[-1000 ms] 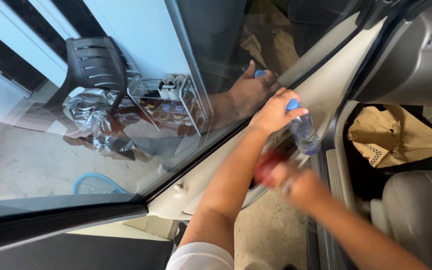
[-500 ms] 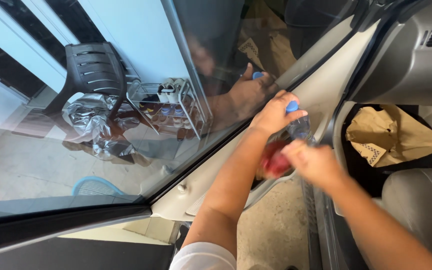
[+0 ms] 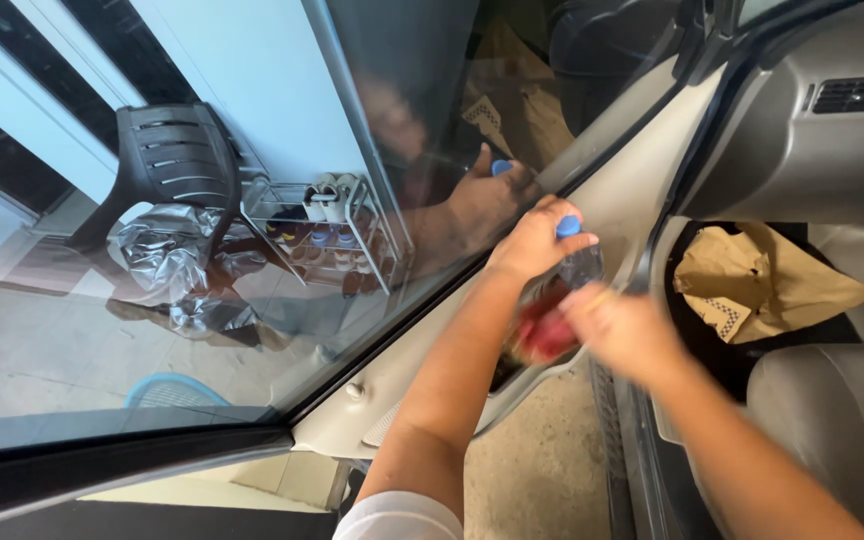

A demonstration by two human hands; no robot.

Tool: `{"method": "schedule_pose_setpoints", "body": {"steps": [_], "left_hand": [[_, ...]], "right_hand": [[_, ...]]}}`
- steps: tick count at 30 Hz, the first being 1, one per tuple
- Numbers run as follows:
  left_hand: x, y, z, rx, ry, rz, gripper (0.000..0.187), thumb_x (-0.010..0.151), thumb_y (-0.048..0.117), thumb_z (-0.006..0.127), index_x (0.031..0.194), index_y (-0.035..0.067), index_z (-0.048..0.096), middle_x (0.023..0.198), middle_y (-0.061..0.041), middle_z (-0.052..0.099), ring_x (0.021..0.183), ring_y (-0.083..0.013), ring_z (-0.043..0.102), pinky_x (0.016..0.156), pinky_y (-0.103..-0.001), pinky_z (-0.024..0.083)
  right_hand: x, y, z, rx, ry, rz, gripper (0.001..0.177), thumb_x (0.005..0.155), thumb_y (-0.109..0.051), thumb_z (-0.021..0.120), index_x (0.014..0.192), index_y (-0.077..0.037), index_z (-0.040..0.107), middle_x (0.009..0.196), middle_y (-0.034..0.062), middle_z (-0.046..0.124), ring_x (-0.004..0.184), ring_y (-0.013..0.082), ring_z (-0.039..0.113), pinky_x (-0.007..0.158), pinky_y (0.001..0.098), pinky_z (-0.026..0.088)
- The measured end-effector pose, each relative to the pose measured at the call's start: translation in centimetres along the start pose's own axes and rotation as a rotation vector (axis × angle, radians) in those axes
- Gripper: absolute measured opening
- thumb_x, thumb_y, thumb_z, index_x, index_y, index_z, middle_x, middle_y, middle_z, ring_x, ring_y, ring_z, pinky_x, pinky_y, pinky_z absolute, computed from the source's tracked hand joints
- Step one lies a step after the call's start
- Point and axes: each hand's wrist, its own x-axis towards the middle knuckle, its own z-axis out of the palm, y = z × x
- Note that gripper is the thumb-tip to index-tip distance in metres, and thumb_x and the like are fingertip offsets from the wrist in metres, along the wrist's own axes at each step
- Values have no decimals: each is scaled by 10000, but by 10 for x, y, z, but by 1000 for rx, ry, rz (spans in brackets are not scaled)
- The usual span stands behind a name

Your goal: Cleaning and organizing the interior of a car, including dusting surfaces and removing trash.

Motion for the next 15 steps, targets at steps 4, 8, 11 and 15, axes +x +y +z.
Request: {"method": "schedule_pose_setpoints", "body": {"steps": [4,8,11,15], "left_hand": [[-6,1,1,-8,-35,-57,433,763,383,862,1042,92,706,1056,-110,675,973,-306,695,872,-396,561],[-8,4,0,-42,-19,-85,422,739,374,867,1008,83,722,1044,-106,692,963,-290,712,871,-384,573],[-4,-6,5,-28,10,-28,431,755,383,857,1034,86,717,1064,-111,676,974,-295,699,879,-384,570],[-7,-6,2,-73,37,16,438,801,394,846,1058,79,685,1050,-112,677,984,-297,693,887,-384,568]], "right_hand": [[-14,-6,20,274,-102,-228,222,904,-325,679,821,-127,734,605,69,667,528,193,648,548,338,536],[3,17,10,263,23,-84,324,995,-339,634,778,-106,688,597,53,618,519,197,590,540,351,500],[-17,-14,-1,27,-119,127,310,1032,-386,560,890,-153,708,640,45,659,545,196,639,560,351,556],[-29,-2,12,319,-76,-422,288,989,-338,618,858,-100,715,768,70,693,690,197,672,667,342,562]]}}
